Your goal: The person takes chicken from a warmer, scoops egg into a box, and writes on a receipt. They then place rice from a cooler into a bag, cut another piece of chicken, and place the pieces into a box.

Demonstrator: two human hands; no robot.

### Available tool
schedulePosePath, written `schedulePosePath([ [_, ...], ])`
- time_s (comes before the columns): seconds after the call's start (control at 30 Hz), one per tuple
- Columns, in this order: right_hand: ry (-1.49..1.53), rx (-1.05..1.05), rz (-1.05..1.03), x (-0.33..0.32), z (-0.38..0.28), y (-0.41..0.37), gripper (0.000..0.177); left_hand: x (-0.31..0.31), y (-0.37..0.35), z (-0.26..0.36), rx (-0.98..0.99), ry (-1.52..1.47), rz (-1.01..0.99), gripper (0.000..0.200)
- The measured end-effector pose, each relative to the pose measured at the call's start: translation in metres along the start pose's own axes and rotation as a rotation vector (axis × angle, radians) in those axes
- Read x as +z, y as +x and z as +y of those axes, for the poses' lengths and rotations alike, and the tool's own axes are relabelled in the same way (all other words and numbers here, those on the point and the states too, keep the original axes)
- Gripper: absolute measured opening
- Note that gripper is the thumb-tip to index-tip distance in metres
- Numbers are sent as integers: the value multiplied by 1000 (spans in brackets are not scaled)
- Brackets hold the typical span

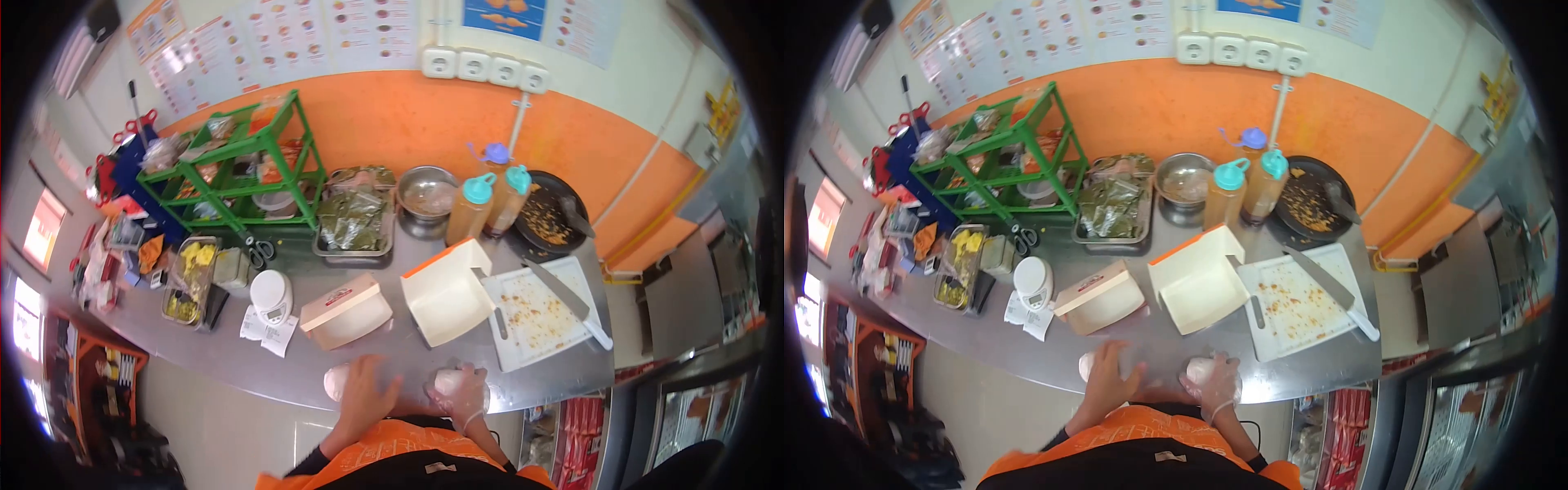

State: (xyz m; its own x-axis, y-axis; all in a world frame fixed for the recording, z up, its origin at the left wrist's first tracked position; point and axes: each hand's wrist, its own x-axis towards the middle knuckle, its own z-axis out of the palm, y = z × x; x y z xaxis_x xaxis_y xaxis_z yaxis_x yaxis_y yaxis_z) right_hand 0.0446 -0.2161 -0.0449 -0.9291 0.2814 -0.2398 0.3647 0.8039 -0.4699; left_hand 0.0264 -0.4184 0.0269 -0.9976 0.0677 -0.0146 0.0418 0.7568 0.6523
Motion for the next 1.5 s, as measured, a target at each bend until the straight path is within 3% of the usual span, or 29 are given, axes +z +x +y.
schedulePosePath([
  [0.07,43,-94,-50,-8,-1,-6,84,27,-31,-45,-197,346,326,69],
  [0.2,301,-180,-208,21,60,21,72,65,-50,-131,-396,3,323,92],
  [0.27,845,176,-656,-23,41,32,58,65,-41,-138,-431,-25,370,94],
  [0.33,1263,177,-570,-50,32,45,43,49,-32,-129,-529,-90,256,94],
  [0.4,1163,-210,-367,-98,-29,52,42,42,-29,-126,-527,-155,236,92],
  [0.47,359,-256,-253,-111,-54,100,52,43,-29,-126,-421,-211,303,88],
  [0.5,290,-388,-257,-106,-59,123,59,45,-29,-124,-394,-195,366,83],
  [0.53,220,-521,-257,-91,-56,144,67,42,-31,-124,-398,-220,333,83],
  [0.63,-186,-602,-264,-3,-11,214,78,29,-25,-121,-454,-368,220,82],
  [0.7,-221,-494,-108,16,-15,197,72,8,-21,-104,-575,-558,104,81],
  [0.8,-244,-258,44,46,-22,175,70,-14,0,-84,-468,-922,13,86],
  [0.93,-221,-110,-23,58,-42,156,70,-11,57,-93,-197,-560,286,81],
  [1.07,-199,-116,-64,45,-75,132,61,-21,112,-139,-245,-474,-41,64],
  [1.1,-154,-240,-13,49,-69,132,57,-25,121,-148,-227,-490,-79,61],
  [1.2,263,-107,-131,93,-33,166,54,-39,147,-176,-104,-423,-242,62],
  [1.33,182,-107,-78,37,-78,128,48,-48,171,-197,-42,-246,-480,65],
  [1.37,84,-115,-56,30,-82,120,44,-20,176,-228,9,-287,-469,66],
  [1.47,-230,-237,62,-2,-101,82,32,1,163,-225,176,-567,-367,74],
  [1.5,-283,-292,117,-20,-122,64,29,0,159,-219,238,-349,-260,73],
])
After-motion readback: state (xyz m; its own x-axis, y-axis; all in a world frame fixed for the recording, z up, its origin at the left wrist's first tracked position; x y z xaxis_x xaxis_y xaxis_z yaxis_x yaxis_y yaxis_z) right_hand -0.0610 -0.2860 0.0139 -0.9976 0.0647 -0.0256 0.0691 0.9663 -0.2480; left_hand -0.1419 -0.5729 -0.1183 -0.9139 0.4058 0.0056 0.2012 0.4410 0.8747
